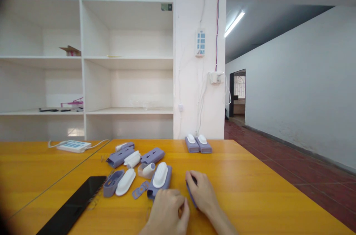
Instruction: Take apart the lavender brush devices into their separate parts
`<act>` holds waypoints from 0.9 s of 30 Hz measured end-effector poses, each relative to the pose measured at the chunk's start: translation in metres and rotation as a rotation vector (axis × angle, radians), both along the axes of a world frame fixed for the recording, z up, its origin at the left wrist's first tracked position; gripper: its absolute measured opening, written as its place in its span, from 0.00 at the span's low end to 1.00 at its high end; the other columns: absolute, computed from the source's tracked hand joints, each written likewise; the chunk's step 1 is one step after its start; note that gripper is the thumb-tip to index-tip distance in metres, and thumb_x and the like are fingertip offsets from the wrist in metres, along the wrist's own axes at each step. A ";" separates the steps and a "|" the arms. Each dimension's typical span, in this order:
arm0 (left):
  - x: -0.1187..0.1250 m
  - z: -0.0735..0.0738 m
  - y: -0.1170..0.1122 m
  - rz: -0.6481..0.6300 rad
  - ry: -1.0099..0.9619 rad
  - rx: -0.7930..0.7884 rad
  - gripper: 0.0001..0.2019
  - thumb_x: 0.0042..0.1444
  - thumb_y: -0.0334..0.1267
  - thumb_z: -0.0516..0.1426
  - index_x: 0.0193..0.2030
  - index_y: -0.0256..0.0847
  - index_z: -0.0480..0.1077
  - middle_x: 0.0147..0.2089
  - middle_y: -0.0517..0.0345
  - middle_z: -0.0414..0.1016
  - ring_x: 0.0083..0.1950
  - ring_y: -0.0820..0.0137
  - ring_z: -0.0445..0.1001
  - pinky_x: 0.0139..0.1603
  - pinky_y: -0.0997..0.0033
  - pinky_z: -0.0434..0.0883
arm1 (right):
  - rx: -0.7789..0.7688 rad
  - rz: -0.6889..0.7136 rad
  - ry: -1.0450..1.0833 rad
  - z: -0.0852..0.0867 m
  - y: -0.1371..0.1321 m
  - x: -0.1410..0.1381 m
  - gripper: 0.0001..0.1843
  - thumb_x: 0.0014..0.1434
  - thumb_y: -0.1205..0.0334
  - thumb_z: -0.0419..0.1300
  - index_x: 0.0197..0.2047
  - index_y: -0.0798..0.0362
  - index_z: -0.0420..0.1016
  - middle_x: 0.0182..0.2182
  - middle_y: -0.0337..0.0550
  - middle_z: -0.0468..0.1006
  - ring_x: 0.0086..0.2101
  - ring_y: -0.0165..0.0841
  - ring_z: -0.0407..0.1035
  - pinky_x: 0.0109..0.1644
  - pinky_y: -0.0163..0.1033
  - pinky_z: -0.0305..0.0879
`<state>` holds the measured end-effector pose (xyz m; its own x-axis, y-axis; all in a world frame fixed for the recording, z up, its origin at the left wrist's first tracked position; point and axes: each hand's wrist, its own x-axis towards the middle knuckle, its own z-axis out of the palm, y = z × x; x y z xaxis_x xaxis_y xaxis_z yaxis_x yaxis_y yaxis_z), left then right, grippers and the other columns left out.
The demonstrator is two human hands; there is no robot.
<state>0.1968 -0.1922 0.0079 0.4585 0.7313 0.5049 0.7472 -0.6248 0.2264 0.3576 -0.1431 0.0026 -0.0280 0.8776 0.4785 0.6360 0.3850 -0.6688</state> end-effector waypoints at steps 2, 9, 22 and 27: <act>-0.003 0.000 -0.002 -0.007 -0.051 0.150 0.13 0.61 0.33 0.53 0.26 0.44 0.73 0.27 0.54 0.79 0.29 0.64 0.79 0.29 0.66 0.61 | -0.013 -0.062 0.050 -0.002 0.006 0.012 0.29 0.70 0.45 0.45 0.30 0.53 0.76 0.25 0.42 0.79 0.29 0.38 0.71 0.35 0.39 0.62; -0.055 0.034 0.026 0.368 -0.211 0.253 0.17 0.73 0.40 0.44 0.35 0.46 0.69 0.35 0.57 0.78 0.39 0.63 0.78 0.37 0.68 0.65 | 0.016 -0.162 0.109 -0.014 0.009 0.007 0.28 0.67 0.40 0.48 0.32 0.52 0.76 0.33 0.49 0.82 0.38 0.45 0.74 0.46 0.44 0.65; -0.101 0.004 0.073 0.593 -0.190 0.042 0.13 0.71 0.40 0.46 0.47 0.39 0.69 0.47 0.45 0.76 0.50 0.56 0.76 0.48 0.63 0.68 | -0.114 -0.347 0.011 -0.009 0.003 0.025 0.22 0.58 0.40 0.56 0.36 0.51 0.76 0.27 0.48 0.78 0.31 0.47 0.73 0.36 0.47 0.62; -0.106 0.006 0.073 0.544 -0.194 0.050 0.09 0.66 0.30 0.49 0.46 0.41 0.68 0.48 0.49 0.76 0.50 0.60 0.76 0.50 0.66 0.66 | -0.110 -0.262 0.030 -0.010 0.002 0.016 0.26 0.58 0.42 0.54 0.47 0.55 0.74 0.26 0.44 0.78 0.34 0.45 0.75 0.41 0.47 0.67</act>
